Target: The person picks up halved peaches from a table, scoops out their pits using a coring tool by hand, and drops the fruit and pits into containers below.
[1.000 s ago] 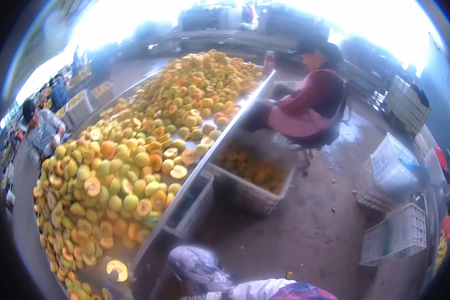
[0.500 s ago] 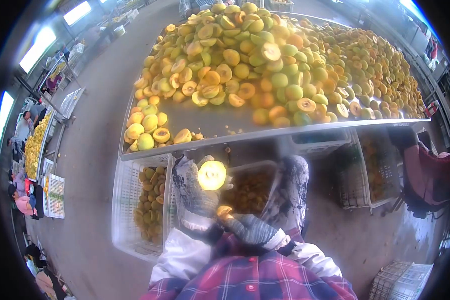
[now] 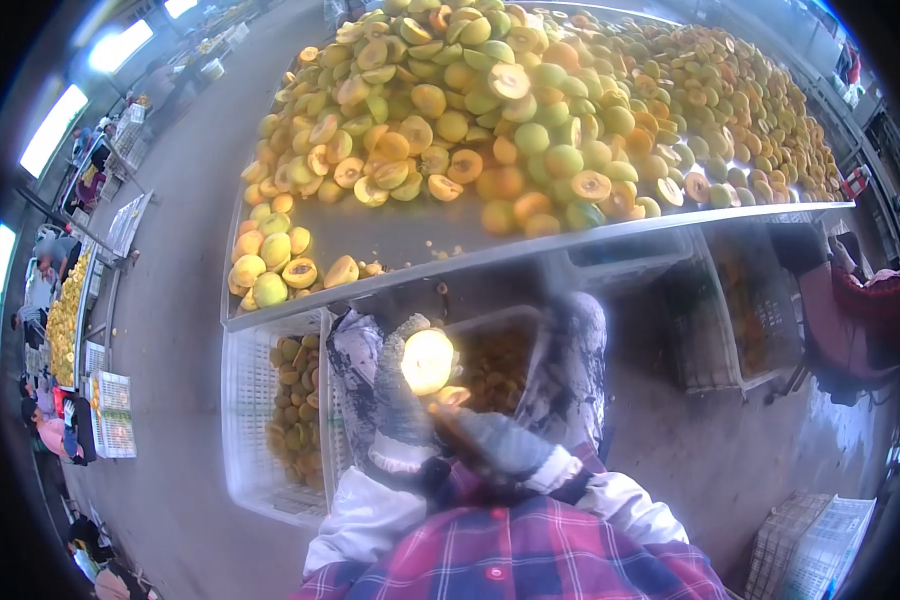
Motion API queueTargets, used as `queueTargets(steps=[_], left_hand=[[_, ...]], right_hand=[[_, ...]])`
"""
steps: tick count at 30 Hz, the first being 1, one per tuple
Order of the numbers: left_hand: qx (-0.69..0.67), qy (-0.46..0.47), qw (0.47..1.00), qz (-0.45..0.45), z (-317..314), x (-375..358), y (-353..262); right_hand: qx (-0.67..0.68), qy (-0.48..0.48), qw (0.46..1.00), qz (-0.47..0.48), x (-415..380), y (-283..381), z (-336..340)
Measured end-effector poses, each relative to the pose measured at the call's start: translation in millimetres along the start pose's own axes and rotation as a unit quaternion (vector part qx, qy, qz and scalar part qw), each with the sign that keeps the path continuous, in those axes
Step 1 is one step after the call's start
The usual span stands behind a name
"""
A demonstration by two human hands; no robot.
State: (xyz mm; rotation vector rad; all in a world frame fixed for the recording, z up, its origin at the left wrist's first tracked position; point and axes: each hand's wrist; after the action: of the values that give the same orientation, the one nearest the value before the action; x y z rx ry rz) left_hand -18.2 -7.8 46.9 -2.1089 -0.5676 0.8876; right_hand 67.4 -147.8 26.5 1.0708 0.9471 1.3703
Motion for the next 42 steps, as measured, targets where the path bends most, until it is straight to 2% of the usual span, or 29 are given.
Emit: queueTargets(steps=[2, 3, 4, 5, 6, 8, 9, 11, 14, 15, 19, 21, 22, 24, 27, 31, 33, 34, 36, 37, 39, 40, 42], left_hand=[[0.037, -0.038, 0.998, -0.026, -13.5, -1.3, 0.9], [0.046, -0.034, 0.998, -0.035, -16.3, -0.8, -0.9], [0.055, -0.032, 0.997, -0.041, -16.8, -0.7, -2.3], [0.064, -0.029, 0.997, -0.045, -17.3, -1.5, -3.0], [0.074, -0.024, 0.996, -0.047, -18.2, -1.5, -3.8], [0.094, -0.015, 0.994, -0.048, -20.9, -3.8, -4.0], [0.104, -0.009, 0.993, -0.048, -22.7, -5.6, -3.4], [0.122, 0.004, 0.991, -0.049, -24.9, -9.9, -0.9], [0.168, -0.011, 0.982, -0.079, -27.0, -12.0, 10.4], [0.190, -0.027, 0.976, -0.099, -26.4, -11.2, 15.0], [0.282, -0.106, 0.937, -0.178, -22.1, -7.0, 35.9], [0.317, -0.135, 0.917, -0.202, -19.7, -6.1, 43.0], [0.331, -0.144, 0.908, -0.211, -18.9, -5.7, 46.1], [0.353, -0.146, 0.898, -0.217, -15.9, -4.6, 49.5], [0.380, -0.130, 0.891, -0.211, -10.1, -2.6, 51.5], [0.411, -0.122, 0.880, -0.205, -5.3, 2.3, 56.5], [0.423, -0.120, 0.875, -0.203, -3.5, 3.6, 59.2], [0.423, -0.120, 0.875, -0.203, -6.4, 4.5, 61.4], [0.443, -0.252, 0.808, -0.295, -21.9, 8.5, 70.8], [0.447, -0.316, 0.765, -0.338, -30.5, 10.5, 76.0], [0.446, -0.437, 0.663, -0.414, -40.3, 13.7, 80.5], [0.456, -0.408, 0.673, -0.416, -35.7, 12.3, 77.4], [0.494, -0.241, 0.756, -0.356, -20.0, 4.8, 65.0]], right_hand=[[-0.001, 0.018, 1.000, -0.015, -5.9, -21.1, -17.3], [0.002, 0.048, 0.996, -0.070, -6.8, -50.2, -31.7], [0.006, 0.078, 0.989, -0.123, -1.4, -51.3, -33.1], [0.065, 0.126, 0.988, -0.058, -8.9, -54.0, -22.9], [0.065, 0.126, 0.988, -0.058, -11.8, -52.2, -23.8], [-0.110, 0.030, 0.993, -0.026, -13.1, -37.8, -21.4], [-0.108, 0.032, 0.993, -0.026, -15.0, -26.5, -12.8], [-0.013, -0.058, 0.998, 0.030, -10.8, 9.4, 19.0], [-0.057, -0.068, 0.996, -0.002, -6.6, -10.9, 23.3], [-0.069, -0.099, 0.992, 0.042, -3.1, -15.2, 20.6], [-0.173, -0.086, 0.980, 0.052, -1.4, -7.4, 24.3], [-0.262, -0.063, 0.963, 0.011, -3.9, -18.3, 16.6], [-0.263, -0.063, 0.963, 0.011, -7.1, -28.3, 7.7], [-0.289, -0.108, 0.951, 0.024, -13.7, -51.5, -11.5], [-0.295, -0.100, 0.948, 0.063, -17.4, -64.9, -11.2], [-0.312, -0.068, 0.947, 0.031, -16.6, -29.6, 5.9], [-0.091, -0.109, 0.990, -0.020, -12.3, -24.5, 5.9], [-0.091, -0.109, 0.990, -0.020, -11.0, -24.5, 3.9], [-0.113, -0.162, 0.979, 0.047, -9.7, -25.1, 0.5], [-0.112, -0.162, 0.979, 0.047, -9.6, -19.9, 2.7], [-0.059, -0.098, 0.992, -0.060, -9.0, -6.4, 10.1], [-0.059, -0.098, 0.992, -0.061, -5.9, -1.6, 13.6], [0.063, -0.094, 0.972, -0.207, -0.7, 4.4, 18.5]])
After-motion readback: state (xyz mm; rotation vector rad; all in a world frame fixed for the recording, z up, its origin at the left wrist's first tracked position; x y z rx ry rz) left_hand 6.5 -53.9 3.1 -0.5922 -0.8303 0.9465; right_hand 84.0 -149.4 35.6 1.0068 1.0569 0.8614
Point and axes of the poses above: each hand's wrist, its own x-axis towards the middle knuckle, its own z-axis out of the back of the hand, y = z × x, and after that the axes turned 15 degrees about x, right-handed
